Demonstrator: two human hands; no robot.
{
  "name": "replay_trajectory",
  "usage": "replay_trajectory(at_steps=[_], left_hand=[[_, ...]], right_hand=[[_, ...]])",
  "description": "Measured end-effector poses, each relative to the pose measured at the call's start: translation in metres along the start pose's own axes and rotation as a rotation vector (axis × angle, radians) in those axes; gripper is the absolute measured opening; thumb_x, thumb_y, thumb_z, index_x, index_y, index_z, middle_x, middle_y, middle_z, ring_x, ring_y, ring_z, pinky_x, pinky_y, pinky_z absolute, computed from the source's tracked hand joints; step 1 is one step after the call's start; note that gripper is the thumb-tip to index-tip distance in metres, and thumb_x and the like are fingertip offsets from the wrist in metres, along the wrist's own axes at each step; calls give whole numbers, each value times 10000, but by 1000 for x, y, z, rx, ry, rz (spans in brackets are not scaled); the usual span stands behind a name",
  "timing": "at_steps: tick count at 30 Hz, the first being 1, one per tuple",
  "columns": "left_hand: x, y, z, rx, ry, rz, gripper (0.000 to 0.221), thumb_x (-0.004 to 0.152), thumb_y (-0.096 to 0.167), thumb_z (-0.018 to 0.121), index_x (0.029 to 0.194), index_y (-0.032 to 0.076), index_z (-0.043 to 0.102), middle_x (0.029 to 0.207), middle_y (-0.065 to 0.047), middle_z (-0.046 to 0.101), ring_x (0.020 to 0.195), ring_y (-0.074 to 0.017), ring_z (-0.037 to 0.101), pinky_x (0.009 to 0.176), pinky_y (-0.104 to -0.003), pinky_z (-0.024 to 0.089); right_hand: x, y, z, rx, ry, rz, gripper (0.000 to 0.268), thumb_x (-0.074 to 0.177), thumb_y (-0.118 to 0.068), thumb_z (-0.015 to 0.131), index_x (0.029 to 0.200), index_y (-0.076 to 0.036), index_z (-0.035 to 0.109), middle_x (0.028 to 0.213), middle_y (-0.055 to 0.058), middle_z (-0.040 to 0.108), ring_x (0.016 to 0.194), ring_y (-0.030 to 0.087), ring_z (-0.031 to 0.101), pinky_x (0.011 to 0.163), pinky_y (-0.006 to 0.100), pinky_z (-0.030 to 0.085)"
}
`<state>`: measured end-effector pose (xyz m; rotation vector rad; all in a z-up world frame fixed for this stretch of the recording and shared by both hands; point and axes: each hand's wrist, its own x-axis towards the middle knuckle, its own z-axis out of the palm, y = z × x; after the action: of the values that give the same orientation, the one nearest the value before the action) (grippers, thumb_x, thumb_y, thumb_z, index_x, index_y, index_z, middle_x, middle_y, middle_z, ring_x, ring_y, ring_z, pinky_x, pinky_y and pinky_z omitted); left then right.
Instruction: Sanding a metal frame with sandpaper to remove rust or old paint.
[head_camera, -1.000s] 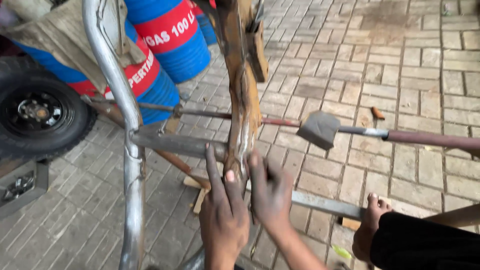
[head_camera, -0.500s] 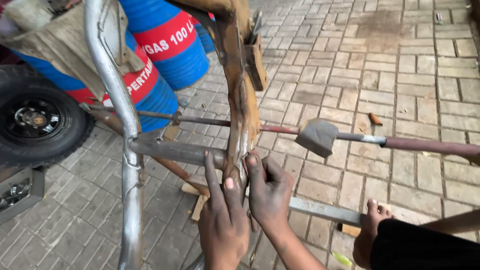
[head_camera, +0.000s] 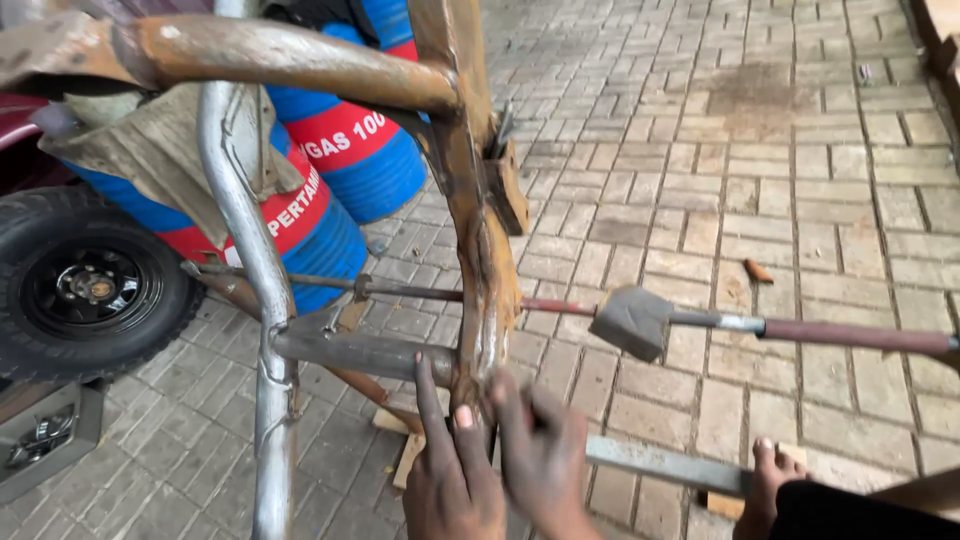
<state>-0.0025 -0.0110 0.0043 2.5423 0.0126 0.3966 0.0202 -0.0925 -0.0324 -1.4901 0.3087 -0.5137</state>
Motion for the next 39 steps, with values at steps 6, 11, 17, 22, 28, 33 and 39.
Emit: replay_trajectory(at_steps=[6, 11, 17, 22, 28, 33, 39], left_hand=[[-2, 0, -3, -121, -140, -224, 703, 990, 380, 280, 1652, 205, 119, 1141, -149, 764, 827, -395, 782, 697, -530, 555], [-4, 9, -16, -134, -200, -321, 710, 978, 413, 267, 1663, 265, 151, 992, -138, 821, 839, -399, 793, 707, -547, 542], [-3, -11, 4, -22, 37, 58, 647, 1013, 234, 347, 1595, 5, 180, 1279, -203, 666, 573, -350, 755, 486, -472, 562], [-2, 7, -19, -219, -204, -283, 715, 991, 402, 278, 1667, 263, 91, 1208, -171, 739, 978, -437, 751, 805, -558, 535], [-3, -7, -13, -389, -206, -233, 681, 1004, 326, 267, 1658, 202, 125, 1325, -205, 684, 1010, -421, 769, 846, -531, 529], [-1, -9, -12, -458, -237, -251, 669, 1009, 328, 253, 1655, 225, 110, 1495, -185, 553, 1234, -389, 676, 980, -507, 496], [-4, -18, -12, -478, -232, -173, 689, 1008, 365, 239, 1661, 205, 93, 1459, -196, 588, 1149, -381, 709, 949, -481, 500]], right_hand=[[-10, 12, 2, 55, 10, -115, 456, 937, -161, 710, 557, -45, 487, 512, -17, 407, 501, 97, 331, 430, 275, 333], [7, -19, 0, -25, 46, -250, 435, 933, -170, 708, 545, -46, 555, 467, -30, 398, 445, 83, 314, 386, 272, 278], [-3, -6, 0, 68, 9, -339, 407, 829, -24, 764, 542, -39, 476, 479, -17, 454, 466, 87, 383, 474, 240, 507], [19, -40, -2, -92, 54, -470, 376, 934, -108, 702, 583, -28, 594, 476, -12, 431, 429, 87, 324, 363, 286, 289], [31, -43, -10, -212, 17, -546, 520, 914, -180, 752, 478, -72, 489, 417, -27, 372, 379, 93, 284, 327, 297, 244], [20, -52, -9, -125, -79, -587, 345, 890, -81, 769, 600, -24, 590, 479, -29, 406, 428, 59, 390, 365, 257, 354], [47, -69, -18, -256, -187, -690, 365, 898, -150, 774, 569, -41, 659, 429, -13, 499, 353, 92, 335, 317, 283, 269]])
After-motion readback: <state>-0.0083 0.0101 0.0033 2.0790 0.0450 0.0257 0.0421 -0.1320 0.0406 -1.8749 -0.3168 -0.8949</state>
